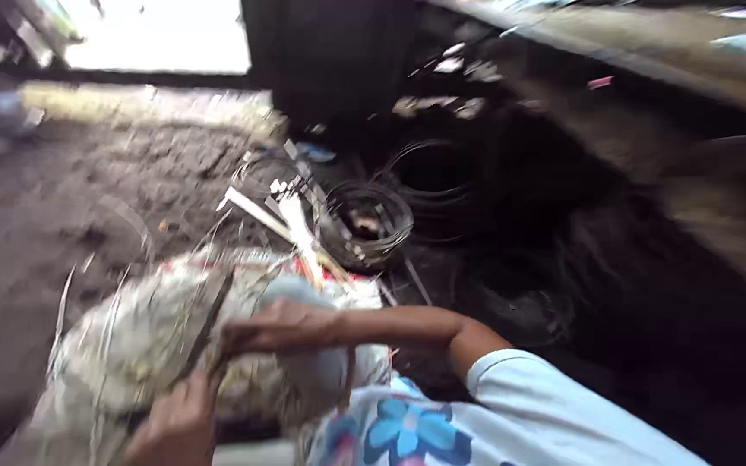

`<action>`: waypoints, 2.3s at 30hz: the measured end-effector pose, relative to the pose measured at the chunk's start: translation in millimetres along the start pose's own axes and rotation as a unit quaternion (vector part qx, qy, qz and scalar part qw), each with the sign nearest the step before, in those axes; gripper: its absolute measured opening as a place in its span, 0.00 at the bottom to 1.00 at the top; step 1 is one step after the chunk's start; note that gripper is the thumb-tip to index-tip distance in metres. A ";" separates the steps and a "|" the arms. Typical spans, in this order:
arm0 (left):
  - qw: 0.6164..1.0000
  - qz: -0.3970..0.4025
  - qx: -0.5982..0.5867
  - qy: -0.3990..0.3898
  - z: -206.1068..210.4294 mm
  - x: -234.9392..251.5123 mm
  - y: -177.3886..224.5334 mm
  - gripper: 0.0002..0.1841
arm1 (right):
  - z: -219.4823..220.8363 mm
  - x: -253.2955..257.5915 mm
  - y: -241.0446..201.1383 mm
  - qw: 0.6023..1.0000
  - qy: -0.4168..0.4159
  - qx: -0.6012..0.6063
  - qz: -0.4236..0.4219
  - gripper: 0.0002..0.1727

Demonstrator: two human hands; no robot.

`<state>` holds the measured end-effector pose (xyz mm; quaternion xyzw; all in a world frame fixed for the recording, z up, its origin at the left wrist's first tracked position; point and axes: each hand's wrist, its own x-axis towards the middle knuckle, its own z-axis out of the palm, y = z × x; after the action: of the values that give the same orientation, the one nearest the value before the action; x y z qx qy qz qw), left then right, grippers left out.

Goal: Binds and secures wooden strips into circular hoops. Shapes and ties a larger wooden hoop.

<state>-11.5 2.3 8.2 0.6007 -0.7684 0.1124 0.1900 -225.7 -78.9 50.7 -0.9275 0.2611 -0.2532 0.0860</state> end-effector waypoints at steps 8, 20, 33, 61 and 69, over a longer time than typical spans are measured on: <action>0.996 -0.090 0.002 -0.011 -34.1 9.6 29.4 0.14 | 74.5 -103.7 -10.5 0.903 -0.258 0.301 0.169 0.27; 0.984 -0.176 -0.035 -0.014 -58.1 4.3 37.3 0.16 | 62.3 -16.8 -16.5 0.587 -0.050 0.769 0.248 0.27; 0.973 -0.223 -0.048 -0.031 -70.0 9.4 47.2 0.18 | 56.3 4.4 -9.4 0.660 -0.044 0.737 0.134 0.53; 0.959 -0.273 -0.043 -0.065 -59.8 19.4 34.4 0.18 | -20.6 -117.2 34.5 0.918 -0.123 0.332 0.182 0.16; 0.960 -0.264 -0.048 -0.083 -53.4 23.4 30.8 0.20 | -93.3 -307.1 144.6 0.762 -0.229 0.163 0.584 0.20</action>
<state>-37.6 10.9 68.0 0.7799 -0.5998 -0.0289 0.1765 -563.3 -42.1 -42.0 -0.5982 0.6794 0.0267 0.4242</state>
